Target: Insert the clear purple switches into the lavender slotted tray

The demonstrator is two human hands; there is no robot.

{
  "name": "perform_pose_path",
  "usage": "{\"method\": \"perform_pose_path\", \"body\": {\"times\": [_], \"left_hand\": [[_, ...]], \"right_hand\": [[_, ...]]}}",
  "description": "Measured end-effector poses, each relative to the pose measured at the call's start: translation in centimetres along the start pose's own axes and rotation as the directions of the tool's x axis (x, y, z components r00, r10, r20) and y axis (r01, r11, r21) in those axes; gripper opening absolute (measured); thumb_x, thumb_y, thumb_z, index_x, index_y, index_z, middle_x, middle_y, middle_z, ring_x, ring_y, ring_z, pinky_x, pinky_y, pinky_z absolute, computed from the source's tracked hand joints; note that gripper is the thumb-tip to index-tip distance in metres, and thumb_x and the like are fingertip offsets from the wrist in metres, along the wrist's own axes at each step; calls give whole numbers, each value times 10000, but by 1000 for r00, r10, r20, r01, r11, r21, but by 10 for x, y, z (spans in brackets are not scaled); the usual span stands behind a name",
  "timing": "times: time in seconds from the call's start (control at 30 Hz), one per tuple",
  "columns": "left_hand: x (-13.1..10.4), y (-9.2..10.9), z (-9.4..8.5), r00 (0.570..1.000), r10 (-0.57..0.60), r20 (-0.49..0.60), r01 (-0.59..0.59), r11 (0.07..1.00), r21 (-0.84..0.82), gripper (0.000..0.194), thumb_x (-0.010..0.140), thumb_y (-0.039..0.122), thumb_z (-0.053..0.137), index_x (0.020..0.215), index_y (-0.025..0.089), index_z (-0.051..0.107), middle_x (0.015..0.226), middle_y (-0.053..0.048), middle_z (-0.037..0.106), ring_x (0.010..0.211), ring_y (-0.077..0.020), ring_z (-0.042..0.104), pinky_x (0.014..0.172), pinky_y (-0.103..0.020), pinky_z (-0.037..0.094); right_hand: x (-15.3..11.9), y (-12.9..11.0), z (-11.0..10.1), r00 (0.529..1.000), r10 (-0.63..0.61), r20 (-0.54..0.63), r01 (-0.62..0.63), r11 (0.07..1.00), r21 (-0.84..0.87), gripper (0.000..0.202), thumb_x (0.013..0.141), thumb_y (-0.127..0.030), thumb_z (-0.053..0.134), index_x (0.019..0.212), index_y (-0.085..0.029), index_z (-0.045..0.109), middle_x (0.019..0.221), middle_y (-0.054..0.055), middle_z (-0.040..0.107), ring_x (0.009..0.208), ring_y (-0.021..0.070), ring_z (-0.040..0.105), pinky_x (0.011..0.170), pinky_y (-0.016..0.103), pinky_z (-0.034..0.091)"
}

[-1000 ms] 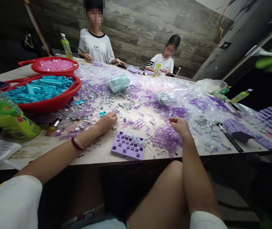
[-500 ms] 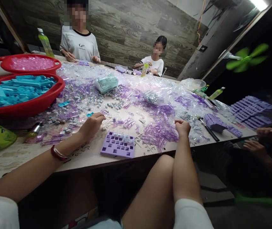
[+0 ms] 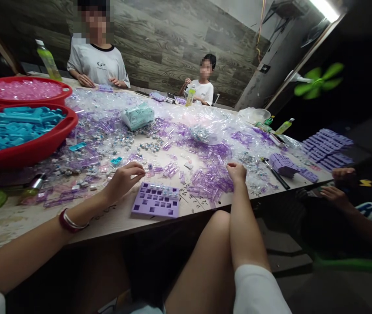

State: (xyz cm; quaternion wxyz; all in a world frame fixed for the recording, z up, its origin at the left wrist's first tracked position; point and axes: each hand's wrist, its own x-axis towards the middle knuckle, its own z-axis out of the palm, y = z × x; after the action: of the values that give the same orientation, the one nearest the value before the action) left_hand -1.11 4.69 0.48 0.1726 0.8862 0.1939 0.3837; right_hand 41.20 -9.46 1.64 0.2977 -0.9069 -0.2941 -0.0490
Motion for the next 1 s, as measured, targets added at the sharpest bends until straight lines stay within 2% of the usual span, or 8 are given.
{"method": "perform_pose_path", "body": {"times": [0.27, 0.4, 0.53, 0.67, 0.77, 0.83, 0.9, 1.0], "left_hand": [[-1, -1, 4, 999, -11, 39, 14, 997, -76, 210, 878, 296, 534, 799, 161, 674, 871, -67, 655, 813, -167, 625, 744, -297, 525], [-2, 7, 5, 993, -48, 108, 75, 961, -265, 207, 877, 321, 544, 883, 153, 664, 943, -83, 631, 856, -161, 622, 688, -258, 552], [-7, 21, 11, 968, 66, 240, 34, 919, -392, 205, 885, 307, 544, 875, 151, 676, 917, -89, 613, 815, -147, 615, 664, -237, 536], [-12, 24, 16, 930, 171, 326, -52, 938, -342, 222, 904, 288, 513, 870, 151, 684, 916, -108, 611, 825, -156, 608, 733, -263, 520], [-14, 23, 14, 907, 201, 371, -98, 955, -279, 229, 918, 255, 471, 950, 165, 680, 957, -113, 615, 830, -157, 623, 760, -263, 524], [-17, 21, 12, 910, 223, 351, -145, 961, -234, 229, 905, 237, 475, 1007, 209, 677, 967, -94, 631, 824, -160, 638, 747, -253, 538], [-20, 15, 13, 918, 252, 307, -200, 961, -191, 243, 882, 233, 483, 1009, 292, 682, 973, -44, 649, 812, -158, 649, 720, -244, 556], [-25, -5, 24, 899, 351, 261, -324, 935, -142, 370, 870, 215, 446, 1079, 464, 621, 1011, 85, 657, 866, -145, 652, 742, -288, 593]], "right_hand": [[1, -7, 16, 999, 4, 34, -2, 998, -65, 175, 674, -251, 639, 806, -183, 731, 851, 92, 720, 829, 231, 656, 737, 292, 479], [1, -10, 18, 999, 40, 32, -36, 995, -98, 112, 634, -244, 676, 726, -196, 720, 815, 96, 712, 823, 262, 651, 723, 333, 479], [-3, -16, 15, 998, 61, 20, -58, 994, -94, 121, 640, -213, 675, 746, -186, 723, 869, 130, 708, 878, 311, 642, 751, 388, 474], [-11, -28, 4, 997, 67, -22, -68, 997, -22, 228, 729, -189, 590, 911, -132, 714, 993, 189, 683, 992, 355, 608, 833, 444, 446], [-22, -43, -15, 997, 56, -43, -54, 997, 62, 303, 787, -168, 505, 1025, -96, 678, 1049, 192, 669, 1023, 319, 605, 871, 415, 444], [-31, -55, -29, 999, 31, -32, -27, 993, 118, 308, 807, -160, 471, 1027, -93, 676, 1051, 163, 678, 1007, 262, 621, 851, 336, 467], [-39, -66, -39, 1000, 6, 8, -7, 985, 174, 291, 823, -161, 479, 1027, -95, 676, 1027, 118, 696, 938, 197, 646, 800, 257, 486], [-49, -79, -41, 996, -41, 80, 19, 968, 251, 248, 822, -182, 549, 1027, -125, 678, 929, 44, 724, 826, 127, 659, 731, 197, 502]]}}
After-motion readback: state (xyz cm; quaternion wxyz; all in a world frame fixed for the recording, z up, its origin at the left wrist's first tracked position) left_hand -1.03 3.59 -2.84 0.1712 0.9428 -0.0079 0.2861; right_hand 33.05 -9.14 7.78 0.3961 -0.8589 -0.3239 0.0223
